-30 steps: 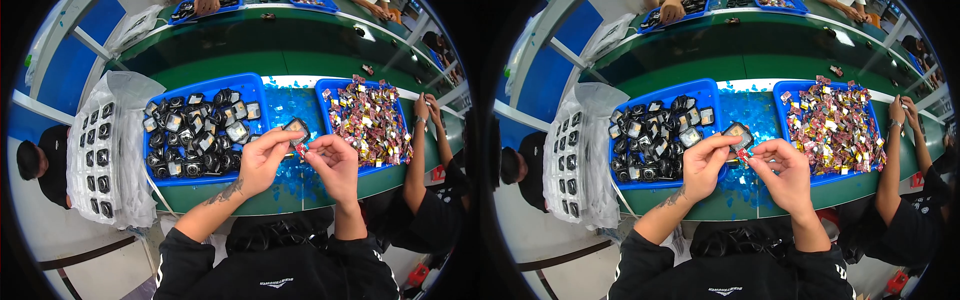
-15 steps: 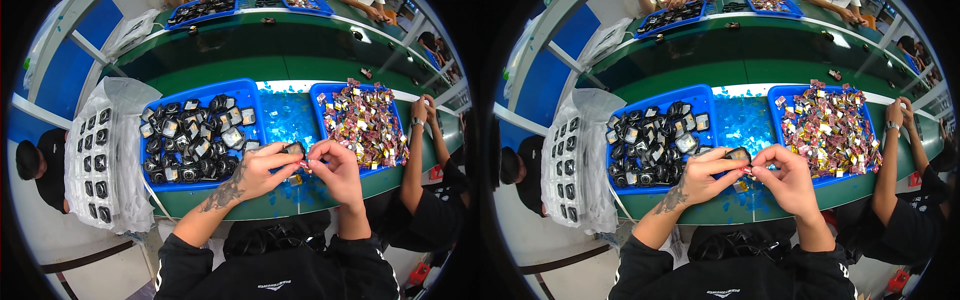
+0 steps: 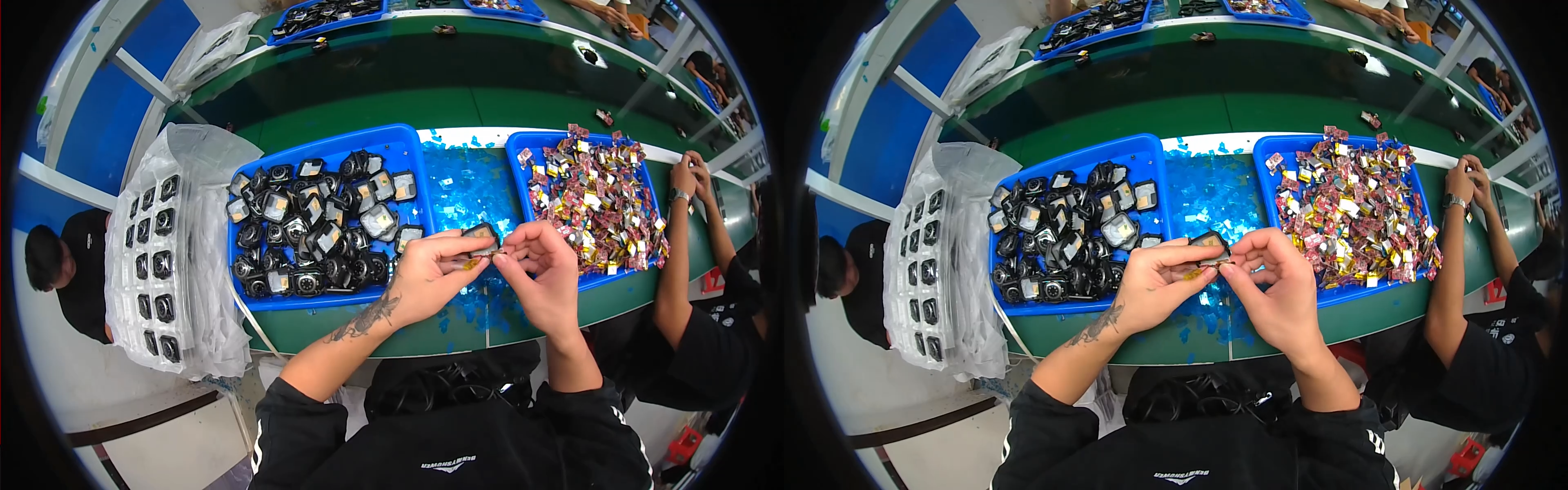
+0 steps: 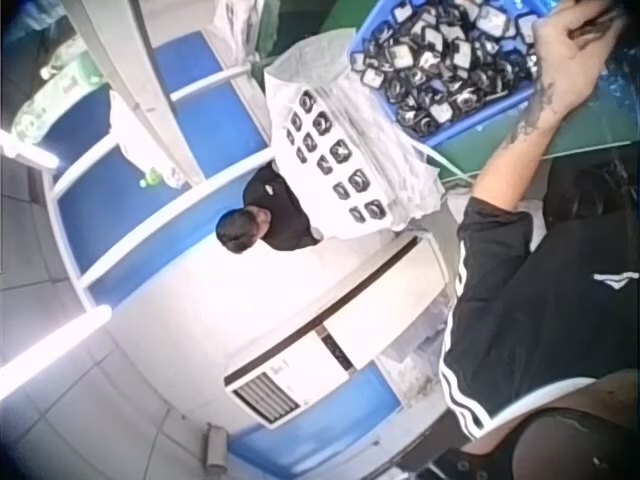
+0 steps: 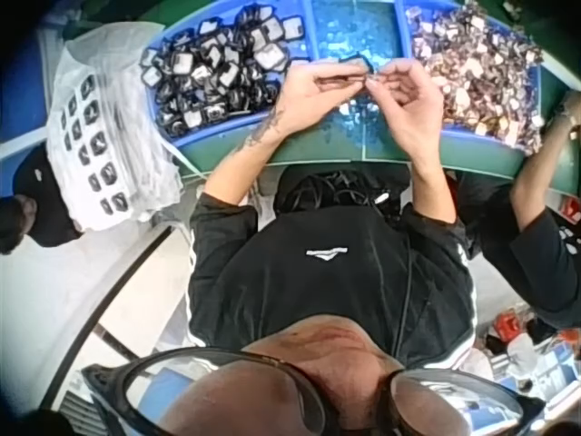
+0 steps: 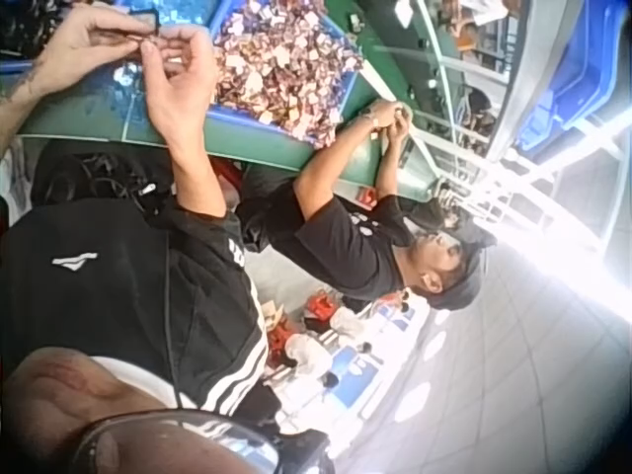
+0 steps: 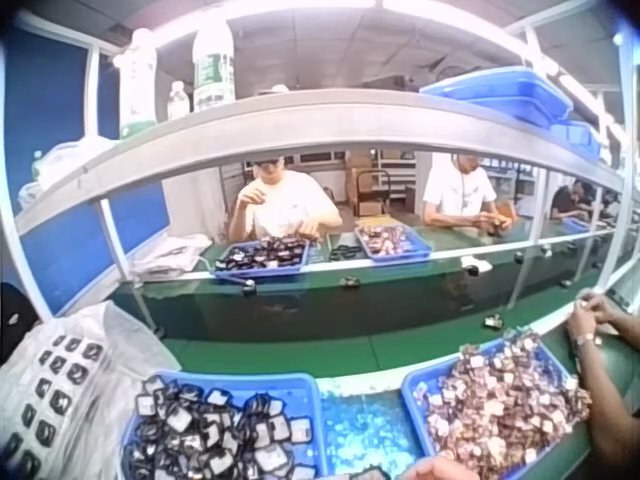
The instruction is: The recorder is assembling small electronic components, possibly sensors or camera modules, at a factory workbench.
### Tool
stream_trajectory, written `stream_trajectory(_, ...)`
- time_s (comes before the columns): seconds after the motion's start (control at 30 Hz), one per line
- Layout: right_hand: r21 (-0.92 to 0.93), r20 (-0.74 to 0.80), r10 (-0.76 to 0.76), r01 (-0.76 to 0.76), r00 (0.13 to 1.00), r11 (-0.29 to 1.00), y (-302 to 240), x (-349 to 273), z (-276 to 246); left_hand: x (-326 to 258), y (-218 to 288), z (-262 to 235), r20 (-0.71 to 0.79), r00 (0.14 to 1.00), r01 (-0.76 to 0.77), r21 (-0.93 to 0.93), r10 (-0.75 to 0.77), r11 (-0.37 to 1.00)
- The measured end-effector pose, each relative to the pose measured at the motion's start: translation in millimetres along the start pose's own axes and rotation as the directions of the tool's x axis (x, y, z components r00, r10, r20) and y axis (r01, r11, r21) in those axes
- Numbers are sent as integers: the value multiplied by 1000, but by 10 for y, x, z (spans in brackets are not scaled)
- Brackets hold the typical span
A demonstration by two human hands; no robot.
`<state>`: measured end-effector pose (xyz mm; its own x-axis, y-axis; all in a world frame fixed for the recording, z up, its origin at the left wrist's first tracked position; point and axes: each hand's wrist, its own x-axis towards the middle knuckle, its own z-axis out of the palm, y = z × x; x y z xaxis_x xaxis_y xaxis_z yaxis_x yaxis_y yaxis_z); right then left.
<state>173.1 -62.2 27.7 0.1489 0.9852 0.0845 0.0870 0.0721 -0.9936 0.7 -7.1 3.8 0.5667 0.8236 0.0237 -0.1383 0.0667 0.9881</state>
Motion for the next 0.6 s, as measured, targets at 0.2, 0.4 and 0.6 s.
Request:
stream_trajectory(0.2,-103,-41,-42,37,998,994,55,29,12,2,56,25,-8,1000,-10,-21,9,1000)
stream_trajectory(0.4,-278,-88,-203,172,975,945,82,25,122,-19,78,68,-45,999,-28,-129,22,991)
stream_trajectory(0.6,-453,102,-316,327,943,829,-22,130,203,-42,17,69,-131,990,-69,-124,53,990)
